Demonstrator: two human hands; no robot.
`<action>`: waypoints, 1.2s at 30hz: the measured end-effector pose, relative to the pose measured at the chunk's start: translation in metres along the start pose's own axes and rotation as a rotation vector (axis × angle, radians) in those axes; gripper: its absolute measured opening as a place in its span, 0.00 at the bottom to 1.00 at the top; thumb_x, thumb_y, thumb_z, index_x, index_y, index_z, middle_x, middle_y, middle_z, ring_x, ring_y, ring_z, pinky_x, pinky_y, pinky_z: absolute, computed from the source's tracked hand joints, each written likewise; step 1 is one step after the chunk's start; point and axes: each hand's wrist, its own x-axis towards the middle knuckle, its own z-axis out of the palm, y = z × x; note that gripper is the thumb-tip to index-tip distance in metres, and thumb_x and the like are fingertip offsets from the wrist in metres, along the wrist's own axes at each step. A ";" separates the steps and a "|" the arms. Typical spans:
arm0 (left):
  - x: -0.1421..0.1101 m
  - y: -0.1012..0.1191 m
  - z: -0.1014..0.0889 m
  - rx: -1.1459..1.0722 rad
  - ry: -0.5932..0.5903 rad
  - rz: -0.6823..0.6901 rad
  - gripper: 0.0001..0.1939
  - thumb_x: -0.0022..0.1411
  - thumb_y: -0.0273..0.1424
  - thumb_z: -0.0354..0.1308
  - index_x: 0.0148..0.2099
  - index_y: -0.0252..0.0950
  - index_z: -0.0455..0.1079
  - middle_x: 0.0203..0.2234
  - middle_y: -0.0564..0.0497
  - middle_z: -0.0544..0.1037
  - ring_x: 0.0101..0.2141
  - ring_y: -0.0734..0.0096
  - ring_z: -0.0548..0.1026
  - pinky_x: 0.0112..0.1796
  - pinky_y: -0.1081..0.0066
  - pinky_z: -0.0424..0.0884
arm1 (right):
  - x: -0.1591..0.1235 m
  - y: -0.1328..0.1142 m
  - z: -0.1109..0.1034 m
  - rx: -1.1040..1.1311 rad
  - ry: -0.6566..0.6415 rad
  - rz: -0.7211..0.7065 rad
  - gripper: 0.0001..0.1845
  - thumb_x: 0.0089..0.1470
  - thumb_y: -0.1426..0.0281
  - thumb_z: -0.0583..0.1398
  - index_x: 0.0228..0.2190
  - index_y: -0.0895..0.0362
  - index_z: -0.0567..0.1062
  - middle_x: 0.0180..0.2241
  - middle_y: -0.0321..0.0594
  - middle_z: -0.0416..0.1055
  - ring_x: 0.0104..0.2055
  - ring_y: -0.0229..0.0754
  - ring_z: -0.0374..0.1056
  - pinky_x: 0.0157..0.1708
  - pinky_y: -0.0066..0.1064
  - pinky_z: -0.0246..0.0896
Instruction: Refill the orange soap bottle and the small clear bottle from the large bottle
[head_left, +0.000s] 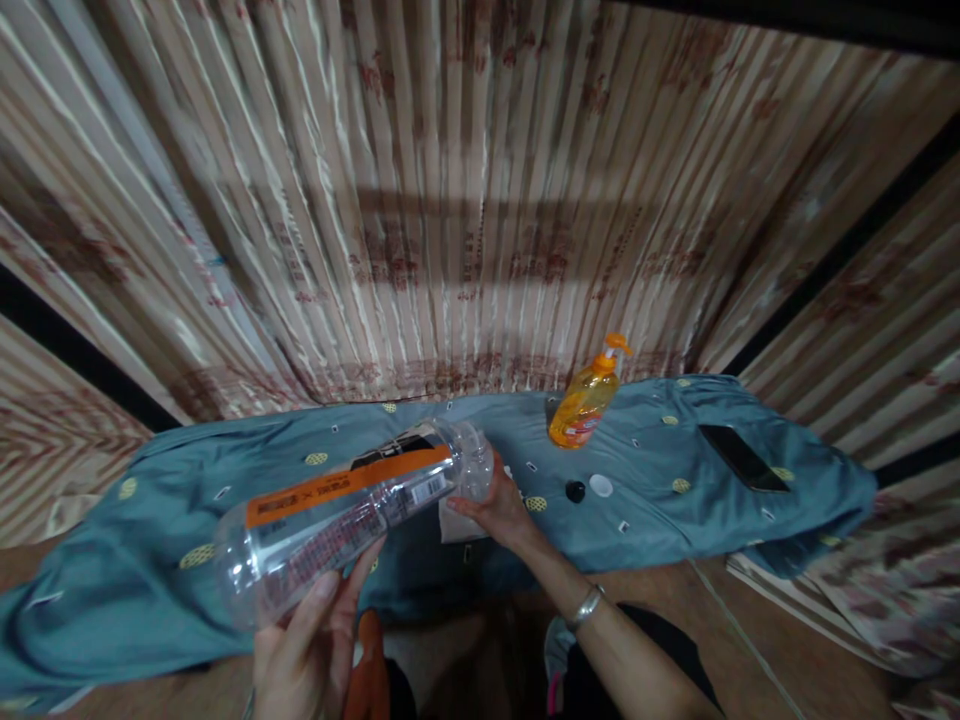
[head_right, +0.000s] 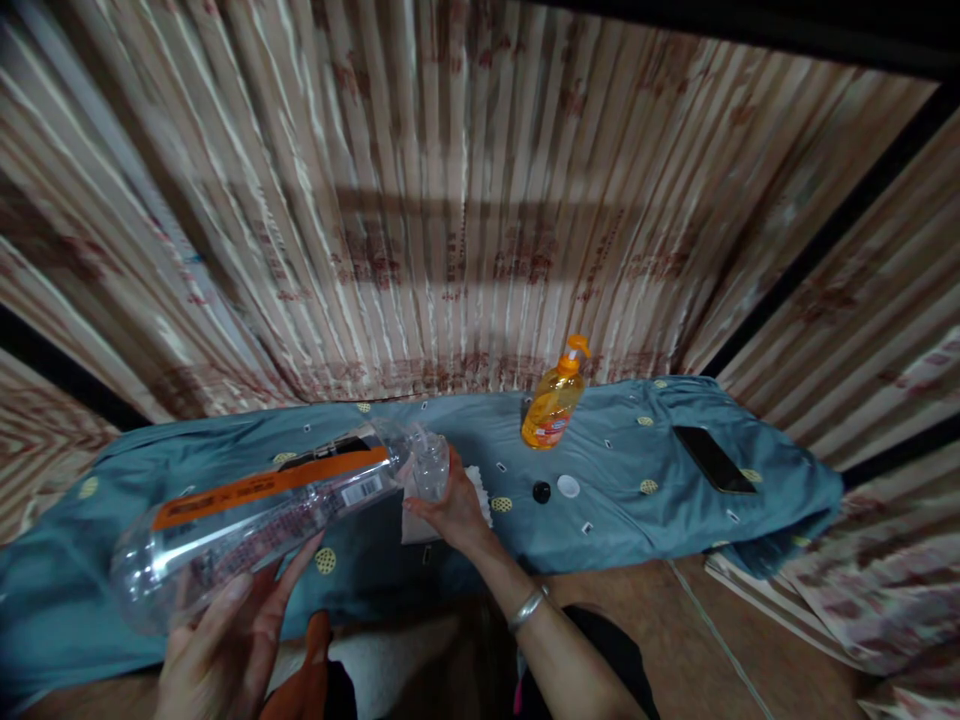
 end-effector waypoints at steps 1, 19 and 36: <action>0.000 0.000 0.000 -0.001 0.000 0.003 0.21 0.43 0.29 0.76 0.43 0.42 0.81 0.43 0.50 0.84 0.47 0.53 0.82 0.45 0.56 0.81 | 0.000 0.000 0.001 -0.010 0.003 0.010 0.50 0.38 0.65 0.74 0.62 0.51 0.64 0.56 0.44 0.76 0.57 0.55 0.74 0.59 0.50 0.69; 0.001 -0.001 -0.004 0.054 -0.007 0.011 0.24 0.47 0.32 0.75 0.49 0.45 0.80 0.49 0.49 0.82 0.57 0.46 0.76 0.51 0.49 0.78 | 0.006 -0.002 -0.003 -0.103 -0.064 0.087 0.42 0.41 0.68 0.69 0.59 0.49 0.65 0.45 0.38 0.81 0.46 0.53 0.80 0.47 0.43 0.77; 0.000 0.001 -0.003 0.061 -0.001 0.006 0.24 0.45 0.32 0.76 0.46 0.44 0.80 0.44 0.49 0.83 0.58 0.44 0.75 0.55 0.41 0.73 | 0.007 0.005 -0.004 -0.028 -0.087 0.042 0.42 0.40 0.70 0.68 0.59 0.52 0.67 0.45 0.39 0.81 0.45 0.52 0.79 0.47 0.45 0.76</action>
